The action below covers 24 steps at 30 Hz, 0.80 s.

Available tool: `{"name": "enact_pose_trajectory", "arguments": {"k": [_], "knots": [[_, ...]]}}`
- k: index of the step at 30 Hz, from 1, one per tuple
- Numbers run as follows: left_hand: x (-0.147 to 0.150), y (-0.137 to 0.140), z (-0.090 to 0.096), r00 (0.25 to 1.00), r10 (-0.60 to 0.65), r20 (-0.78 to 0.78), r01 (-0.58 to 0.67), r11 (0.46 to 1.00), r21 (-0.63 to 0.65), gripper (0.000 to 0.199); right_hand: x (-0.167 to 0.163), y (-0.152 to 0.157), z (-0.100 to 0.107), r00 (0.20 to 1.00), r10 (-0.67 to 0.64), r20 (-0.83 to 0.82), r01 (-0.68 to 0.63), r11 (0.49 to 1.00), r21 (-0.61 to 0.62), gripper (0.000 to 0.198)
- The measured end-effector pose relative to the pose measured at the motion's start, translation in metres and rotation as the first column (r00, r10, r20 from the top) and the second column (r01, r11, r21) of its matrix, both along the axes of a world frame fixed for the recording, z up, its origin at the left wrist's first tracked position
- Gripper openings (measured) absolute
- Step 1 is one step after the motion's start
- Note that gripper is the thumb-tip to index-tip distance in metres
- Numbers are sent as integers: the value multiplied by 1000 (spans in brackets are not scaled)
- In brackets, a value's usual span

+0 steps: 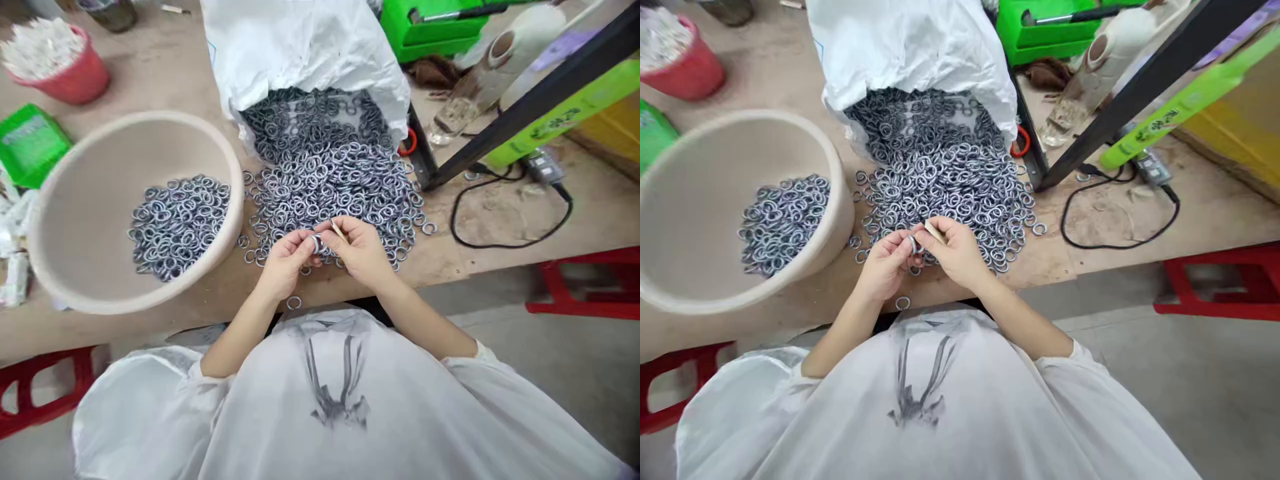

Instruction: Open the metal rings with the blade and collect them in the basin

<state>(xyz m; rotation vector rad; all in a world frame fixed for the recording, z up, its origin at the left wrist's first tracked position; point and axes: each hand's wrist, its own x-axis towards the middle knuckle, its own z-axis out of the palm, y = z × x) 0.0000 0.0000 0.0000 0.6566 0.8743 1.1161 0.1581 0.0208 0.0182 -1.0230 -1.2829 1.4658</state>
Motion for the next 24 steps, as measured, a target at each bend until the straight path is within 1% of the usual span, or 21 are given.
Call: {"name": "enact_pose_trajectory", "arguments": {"k": [2, 4, 8, 11, 16, 18, 20, 22, 24], "knots": [[2, 1, 4, 1000, -3, 23, 4, 1000, -29, 37, 0, 0, -1, 1000, 29, -1, -29, 1000, -8, 40], [3, 1, 8, 999, -4, 44, 6, 998, -54, 39, 1, -1, -1, 999, 43, 17, -43, 999, 15, 40], [3, -1, 14, 996, -3, 85, 12, 995, -95, 39, 3, -3, -2, 995, 21, 100, -35, 989, 140, 39], [3, -2, 16, 995, -5, 98, 15, 995, -99, 38, 1, -3, -3, 992, -2, 123, -21, 981, 191, 37], [2, -3, 18, 996, 56, 71, -49, 994, -93, 36, 2, 2, -2, 992, -12, 124, -13, 981, 193, 39], [1, -3, 19, 996, 79, 46, -74, 993, -92, 35, 6, 1, 0, 983, -52, 179, 9, 972, 235, 41], [0, -3, 21, 995, 95, 24, -93, 992, -90, 35, 10, -3, 3, 955, -80, 284, -25, 937, 348, 43], [-1, -3, 22, 994, 110, 15, -108, 990, -90, 35, 12, -9, 5, 910, -98, 404, -117, 872, 475, 44], [0, -3, 23, 992, 128, 19, -126, 987, -96, 35, 11, -14, 6, 857, -134, 497, -200, 804, 561, 47]]}}
